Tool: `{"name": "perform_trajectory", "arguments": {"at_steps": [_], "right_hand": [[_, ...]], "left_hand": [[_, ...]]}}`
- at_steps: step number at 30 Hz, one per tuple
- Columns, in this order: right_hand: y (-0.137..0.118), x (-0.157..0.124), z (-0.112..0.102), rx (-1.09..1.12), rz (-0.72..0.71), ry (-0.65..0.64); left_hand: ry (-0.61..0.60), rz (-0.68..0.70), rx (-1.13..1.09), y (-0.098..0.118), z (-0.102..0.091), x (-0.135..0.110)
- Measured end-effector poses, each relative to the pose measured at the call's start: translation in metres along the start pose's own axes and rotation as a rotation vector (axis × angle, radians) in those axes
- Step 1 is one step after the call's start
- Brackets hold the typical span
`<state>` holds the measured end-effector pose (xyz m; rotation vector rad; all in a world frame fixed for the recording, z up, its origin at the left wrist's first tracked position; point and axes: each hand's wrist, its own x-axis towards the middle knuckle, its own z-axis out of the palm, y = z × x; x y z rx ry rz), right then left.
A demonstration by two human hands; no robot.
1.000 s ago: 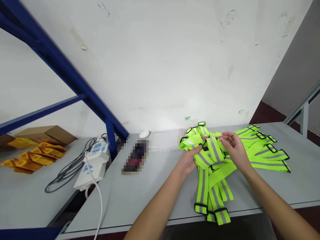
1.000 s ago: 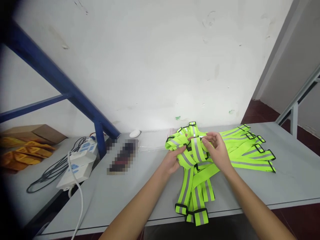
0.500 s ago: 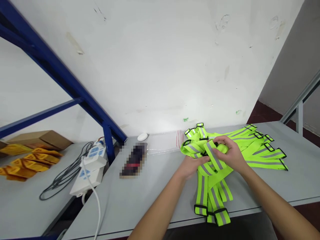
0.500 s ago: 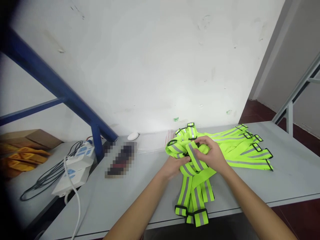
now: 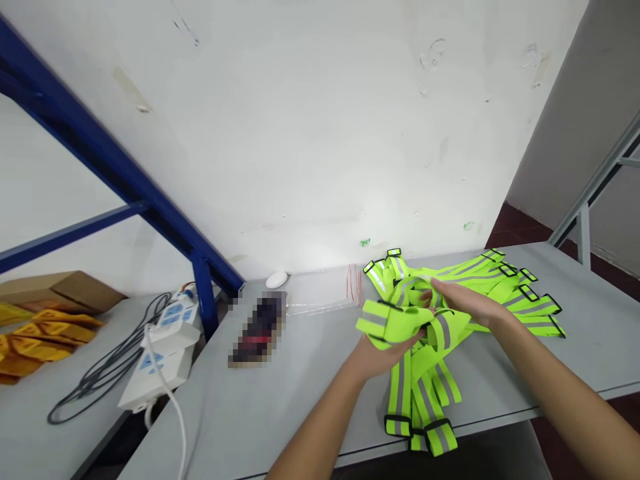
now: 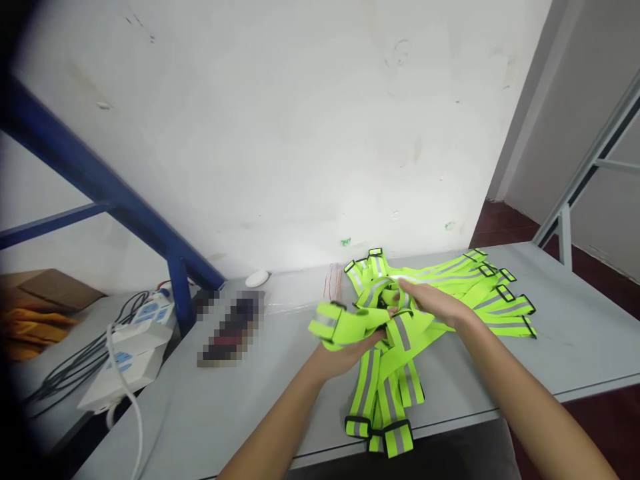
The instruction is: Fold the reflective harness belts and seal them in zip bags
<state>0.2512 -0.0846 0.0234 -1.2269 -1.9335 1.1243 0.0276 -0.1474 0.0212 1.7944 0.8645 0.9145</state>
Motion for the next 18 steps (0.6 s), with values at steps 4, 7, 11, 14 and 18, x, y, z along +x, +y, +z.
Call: {"name": "perform_trajectory", "arguments": {"at_steps": [4,7,11,14,18], "right_hand": [[-0.021,0.007,0.000,0.323,0.173,-0.302],[-0.033,0.015,0.004,0.409,0.205,-0.216],[-0.048,0.029,0.002,0.446,0.071,-0.052],[-0.060,0.037,-0.001,0.364,-0.117,0.016],[-0.077,0.035,0.010,0.190,-0.216,0.019]], "left_hand": [[-0.073,0.067,-0.062,0.001,0.001,0.004],[0.036,0.010,-0.163,-0.005,0.003,0.009],[0.220,-0.080,-0.352,-0.020,0.009,0.015],[0.345,-0.226,-0.490,-0.031,0.014,0.020],[0.431,-0.324,-0.722,-0.035,0.019,0.026]]}}
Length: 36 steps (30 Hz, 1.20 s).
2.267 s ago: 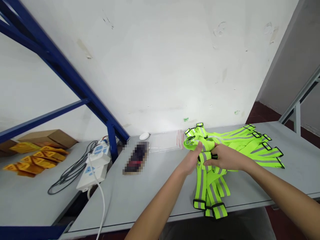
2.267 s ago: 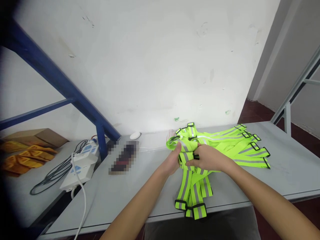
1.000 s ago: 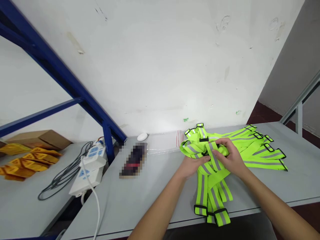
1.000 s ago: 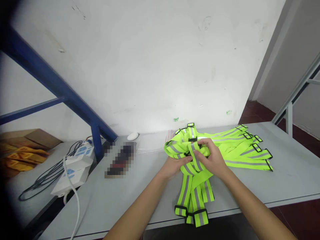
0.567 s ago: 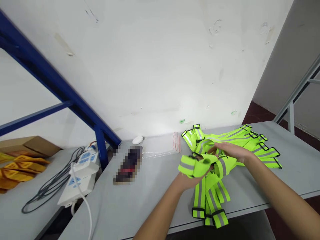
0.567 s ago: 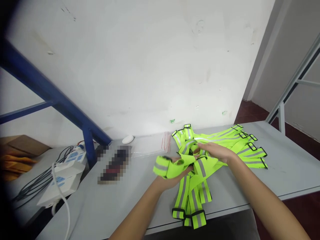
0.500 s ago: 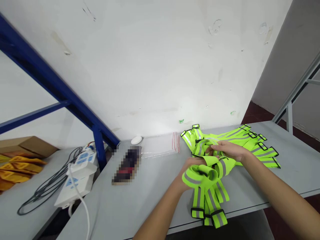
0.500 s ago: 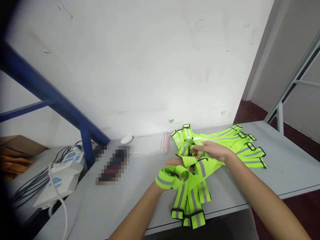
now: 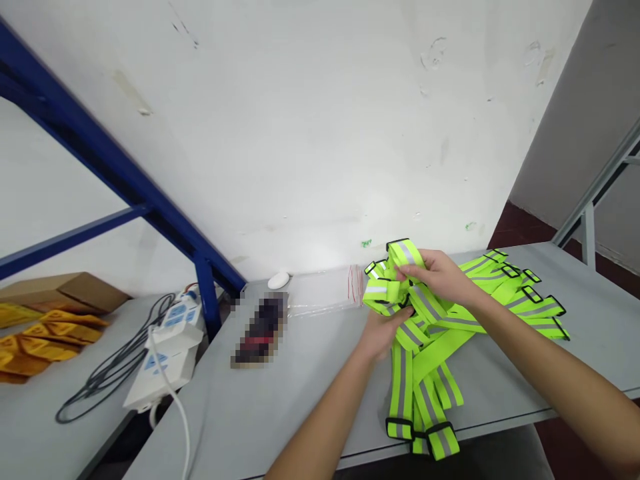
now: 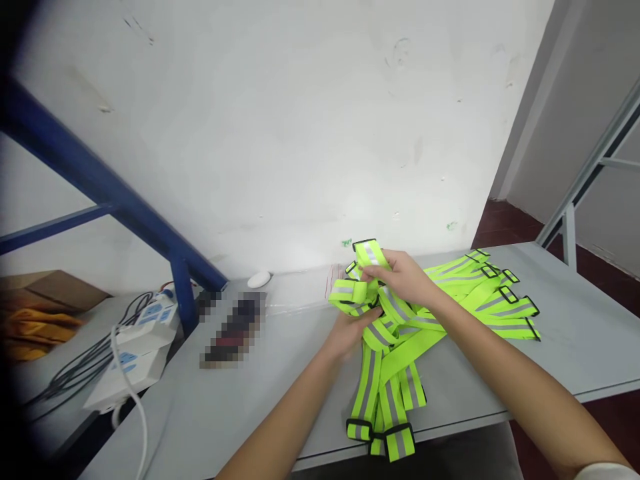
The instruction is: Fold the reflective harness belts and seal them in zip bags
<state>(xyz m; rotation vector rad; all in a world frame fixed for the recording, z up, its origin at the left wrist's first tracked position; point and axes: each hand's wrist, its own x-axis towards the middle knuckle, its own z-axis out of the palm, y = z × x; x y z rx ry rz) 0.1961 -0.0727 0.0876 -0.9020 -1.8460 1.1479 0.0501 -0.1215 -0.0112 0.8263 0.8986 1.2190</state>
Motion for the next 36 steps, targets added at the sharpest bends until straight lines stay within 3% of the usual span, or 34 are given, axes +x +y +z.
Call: {"name": "perform_trajectory", "arguments": {"at_steps": [7,10,14,16,19,22,25,27,30,36], "right_hand": [[-0.003,-0.040,0.045,-0.175,-0.225,0.127],[0.016,-0.055,0.059,-0.205,-0.347,0.327],[0.041,-0.060,0.069,-0.188,-0.191,0.754],[0.044,-0.059,0.073,-0.080,-0.080,0.819],[0.037,-0.058,0.077,0.309,0.103,0.718],[0.025,-0.056,0.073,0.719,0.260,0.475],[0.022,-0.053,0.064,0.821,0.310,0.272],[0.026,-0.050,0.057,0.819,0.295,0.261],[0.038,-0.046,0.050,0.820,0.245,0.345],[0.058,-0.041,0.044,0.759,0.269,0.434]], "left_hand": [[0.042,-0.062,-0.277,0.013,-0.003,0.004],[0.026,-0.031,-0.347,0.017,-0.012,0.006],[0.020,0.011,-0.375,0.015,-0.017,0.004],[0.020,0.028,-0.388,0.013,-0.016,0.003],[-0.005,-0.035,-0.420,0.012,-0.014,0.003],[-0.032,-0.138,-0.450,0.013,-0.013,0.003],[-0.026,-0.158,-0.432,0.016,-0.012,0.002],[0.024,-0.131,-0.386,0.020,-0.010,0.000],[0.111,-0.052,-0.323,0.027,-0.007,-0.002],[0.040,0.021,-0.393,0.035,-0.006,0.002]]}}
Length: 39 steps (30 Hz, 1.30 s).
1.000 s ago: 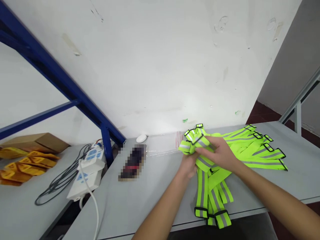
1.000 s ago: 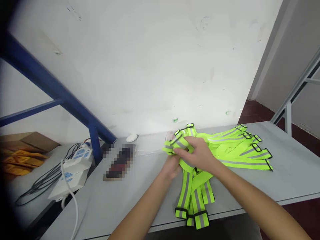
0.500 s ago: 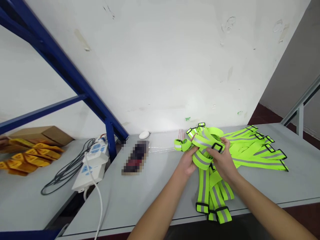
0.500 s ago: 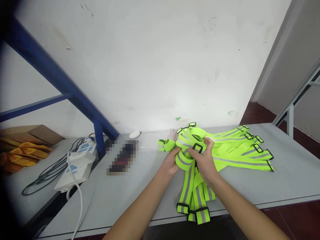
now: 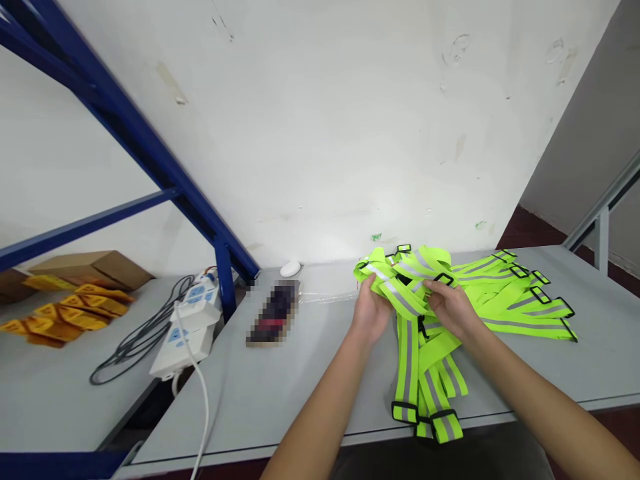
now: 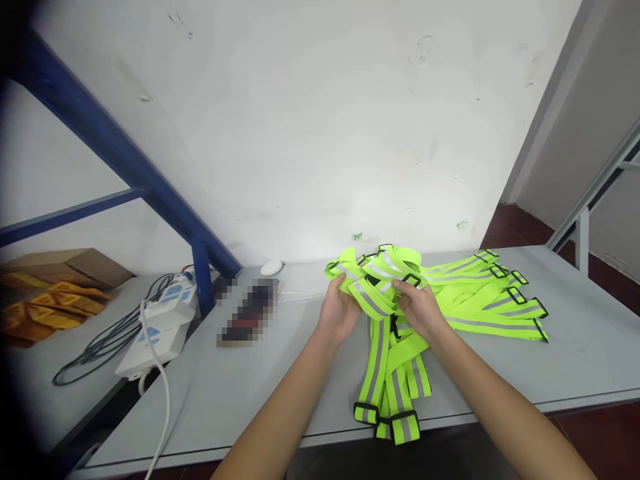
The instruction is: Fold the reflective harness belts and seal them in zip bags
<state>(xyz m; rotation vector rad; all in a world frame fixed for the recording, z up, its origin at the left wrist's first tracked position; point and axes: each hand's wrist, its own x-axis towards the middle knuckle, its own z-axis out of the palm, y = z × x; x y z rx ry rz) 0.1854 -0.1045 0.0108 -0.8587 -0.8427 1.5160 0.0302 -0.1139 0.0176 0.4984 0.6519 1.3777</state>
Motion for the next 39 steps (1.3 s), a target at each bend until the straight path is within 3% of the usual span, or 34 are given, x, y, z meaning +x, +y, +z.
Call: {"name": "perform_trajectory", "arguments": {"at_steps": [6,10,14,19,23,28,35,39], "right_hand": [[-0.004,0.002,0.001,-0.132,-0.016,-0.077],[-0.007,0.006,0.007,-0.286,-0.008,-0.080],[-0.003,0.007,0.011,-0.379,-0.018,-0.092],[0.010,0.007,0.018,-0.263,0.066,-0.061],[0.017,0.009,0.022,-0.219,0.011,0.046],[0.021,0.013,0.019,-0.171,0.041,0.153],[0.029,0.017,0.007,-0.267,-0.081,0.237],[0.023,0.023,0.000,-0.177,0.022,0.381]], "left_hand": [[0.154,0.105,0.087,-0.001,0.000,0.004],[0.159,0.339,0.255,-0.013,-0.001,0.003],[0.280,0.465,0.398,-0.028,-0.006,0.004],[0.306,0.470,0.437,-0.041,-0.006,0.007],[0.332,0.405,0.305,-0.043,-0.002,0.007],[0.348,0.154,-0.004,-0.028,0.003,0.009],[0.281,0.195,-0.035,-0.006,-0.002,0.011],[0.491,0.259,0.120,-0.015,-0.010,0.005]]}}
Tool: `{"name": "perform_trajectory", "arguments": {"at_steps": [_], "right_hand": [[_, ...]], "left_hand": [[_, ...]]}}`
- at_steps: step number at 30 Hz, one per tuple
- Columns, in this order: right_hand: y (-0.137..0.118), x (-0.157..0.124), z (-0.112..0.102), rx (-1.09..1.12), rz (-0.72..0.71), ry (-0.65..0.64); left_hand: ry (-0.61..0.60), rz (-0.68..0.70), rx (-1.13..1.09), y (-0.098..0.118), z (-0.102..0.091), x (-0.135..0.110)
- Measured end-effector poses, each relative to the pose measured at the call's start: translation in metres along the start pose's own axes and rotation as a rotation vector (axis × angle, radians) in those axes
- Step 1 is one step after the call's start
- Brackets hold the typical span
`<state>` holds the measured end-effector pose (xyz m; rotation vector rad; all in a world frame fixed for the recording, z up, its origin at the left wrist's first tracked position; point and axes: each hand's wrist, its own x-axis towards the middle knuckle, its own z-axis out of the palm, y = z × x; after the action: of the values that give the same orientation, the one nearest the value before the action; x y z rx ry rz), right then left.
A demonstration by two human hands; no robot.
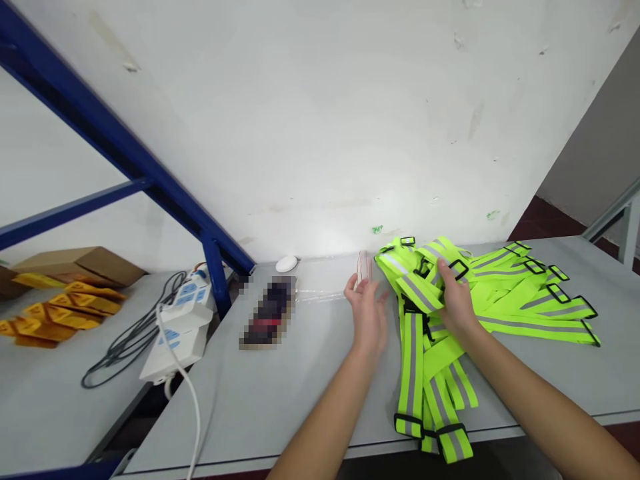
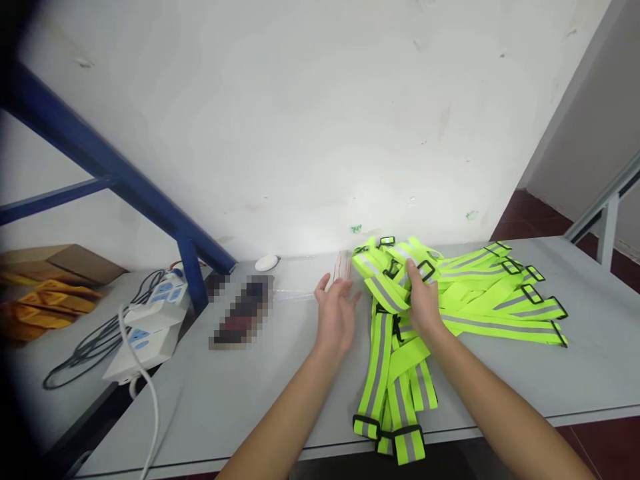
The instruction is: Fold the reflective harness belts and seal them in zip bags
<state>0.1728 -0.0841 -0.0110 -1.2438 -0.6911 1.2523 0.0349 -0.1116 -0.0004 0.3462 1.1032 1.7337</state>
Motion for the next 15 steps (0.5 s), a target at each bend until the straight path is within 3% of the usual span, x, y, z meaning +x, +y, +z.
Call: {"name": "perform_trajectory", "arguments": {"at_steps": [2,7,12,15], "right_hand": [[-0.006,0.001,0.000,0.069,0.027,0.015],[-0.015,-0.008,0.005,0.163,0.031,0.004],[-0.010,-0.018,0.007,0.159,0.019,-0.033],[-0.001,-0.019,0.004,0.082,-0.077,-0.092]], "left_hand": [[0.000,0.044,0.159,-0.009,0.000,-0.006],[-0.412,-0.072,0.276,-0.026,0.008,-0.022],[-0.429,-0.013,0.282,-0.023,0.009,-0.027],[-0.402,0.028,0.254,-0.018,0.008,-0.025]]}}
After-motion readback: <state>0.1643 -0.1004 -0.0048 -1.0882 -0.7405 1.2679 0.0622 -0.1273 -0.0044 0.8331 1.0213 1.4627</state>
